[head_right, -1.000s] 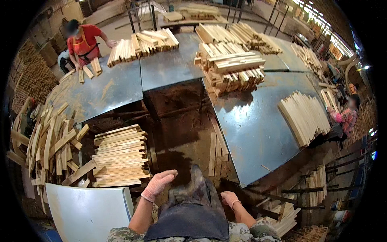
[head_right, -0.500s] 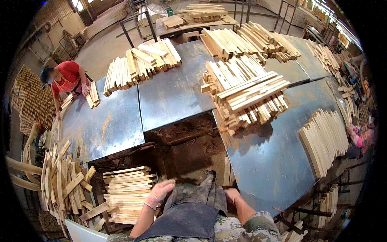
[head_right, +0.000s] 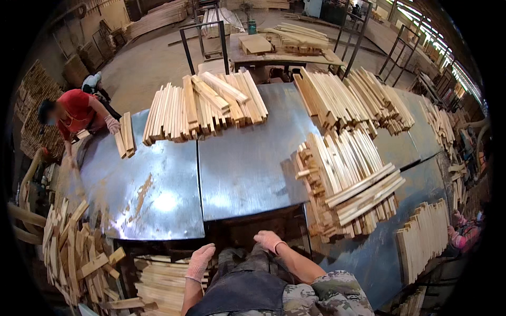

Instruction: The person repeatedly picks up stacks of light-colored wooden planks from a metal table and places them onto a conveyor belt. The person aligns the planks before feeding them into the machine. Other workers are visible in the background performing similar tasks.

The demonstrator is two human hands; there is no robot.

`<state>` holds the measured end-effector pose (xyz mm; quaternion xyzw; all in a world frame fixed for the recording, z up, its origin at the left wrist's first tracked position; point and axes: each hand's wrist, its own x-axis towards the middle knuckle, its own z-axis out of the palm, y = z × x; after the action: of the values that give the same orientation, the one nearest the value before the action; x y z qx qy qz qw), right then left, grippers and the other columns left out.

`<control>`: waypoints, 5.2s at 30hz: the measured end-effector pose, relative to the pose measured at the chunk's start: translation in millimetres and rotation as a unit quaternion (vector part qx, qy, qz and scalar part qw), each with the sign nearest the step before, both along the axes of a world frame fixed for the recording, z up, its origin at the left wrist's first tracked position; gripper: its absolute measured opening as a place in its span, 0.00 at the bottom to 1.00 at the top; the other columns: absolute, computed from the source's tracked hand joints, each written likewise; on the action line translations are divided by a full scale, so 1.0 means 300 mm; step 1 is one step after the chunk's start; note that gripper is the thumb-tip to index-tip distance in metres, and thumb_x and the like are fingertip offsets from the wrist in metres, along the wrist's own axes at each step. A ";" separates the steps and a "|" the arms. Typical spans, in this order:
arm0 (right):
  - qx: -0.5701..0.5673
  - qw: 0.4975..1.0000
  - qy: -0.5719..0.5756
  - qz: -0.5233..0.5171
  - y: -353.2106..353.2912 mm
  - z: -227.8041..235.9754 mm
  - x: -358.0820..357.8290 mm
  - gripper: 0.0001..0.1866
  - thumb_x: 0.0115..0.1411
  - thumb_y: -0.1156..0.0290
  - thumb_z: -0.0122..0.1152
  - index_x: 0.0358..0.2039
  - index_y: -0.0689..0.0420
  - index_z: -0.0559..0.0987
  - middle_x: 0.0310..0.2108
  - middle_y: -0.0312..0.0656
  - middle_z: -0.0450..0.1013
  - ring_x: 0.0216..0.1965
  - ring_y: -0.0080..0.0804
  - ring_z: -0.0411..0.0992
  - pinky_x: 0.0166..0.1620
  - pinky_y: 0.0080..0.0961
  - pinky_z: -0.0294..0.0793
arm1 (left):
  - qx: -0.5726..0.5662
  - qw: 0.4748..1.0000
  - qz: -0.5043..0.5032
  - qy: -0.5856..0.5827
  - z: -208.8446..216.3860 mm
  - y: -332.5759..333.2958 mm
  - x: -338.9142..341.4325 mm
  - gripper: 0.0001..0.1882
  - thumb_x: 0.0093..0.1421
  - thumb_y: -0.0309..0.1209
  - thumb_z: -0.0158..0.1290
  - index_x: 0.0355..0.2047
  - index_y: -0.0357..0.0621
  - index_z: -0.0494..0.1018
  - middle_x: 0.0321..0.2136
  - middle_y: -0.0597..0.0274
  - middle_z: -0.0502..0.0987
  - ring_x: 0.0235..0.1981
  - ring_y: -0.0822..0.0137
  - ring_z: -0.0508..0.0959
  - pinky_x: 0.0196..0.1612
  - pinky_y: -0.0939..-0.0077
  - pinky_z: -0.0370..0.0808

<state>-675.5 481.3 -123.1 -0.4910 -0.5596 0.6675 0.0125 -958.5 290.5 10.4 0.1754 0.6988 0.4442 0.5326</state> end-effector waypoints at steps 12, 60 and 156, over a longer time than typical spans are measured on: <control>-0.027 0.999 -0.023 0.015 0.690 0.196 -0.402 0.35 0.66 0.52 0.64 0.65 0.65 0.74 0.49 0.45 0.79 0.46 0.38 0.74 0.54 0.33 0.75 | -0.011 0.992 -0.083 0.097 -0.034 0.768 -0.513 0.32 0.66 0.41 0.61 0.63 0.28 0.74 0.56 0.50 0.81 0.56 0.61 0.79 0.61 0.70 0.73; 0.424 0.847 -0.248 0.203 2.147 0.396 -1.442 0.52 0.59 0.39 0.65 0.75 0.58 0.59 0.58 0.58 0.74 0.60 0.52 0.74 0.63 0.45 0.71 | 0.078 0.987 0.143 -0.010 -0.157 1.983 -0.912 0.52 0.55 0.26 0.70 0.76 0.38 0.56 0.56 0.55 0.77 0.54 0.63 0.79 0.58 0.68 0.76; -0.437 0.768 0.274 -0.380 1.631 0.098 -0.878 0.18 0.73 0.50 0.61 0.43 0.53 0.81 0.28 0.41 0.77 0.25 0.35 0.75 0.24 0.27 0.69 | 0.067 0.982 0.121 -0.131 -0.282 1.970 -0.520 0.36 0.67 0.34 0.64 0.73 0.44 0.65 0.60 0.63 0.77 0.56 0.68 0.77 0.59 0.71 0.74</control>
<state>-938.9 970.7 -93.6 -0.4127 0.0517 0.8866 0.2022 -1114.5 881.4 -74.2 0.0653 0.6075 0.5704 0.5489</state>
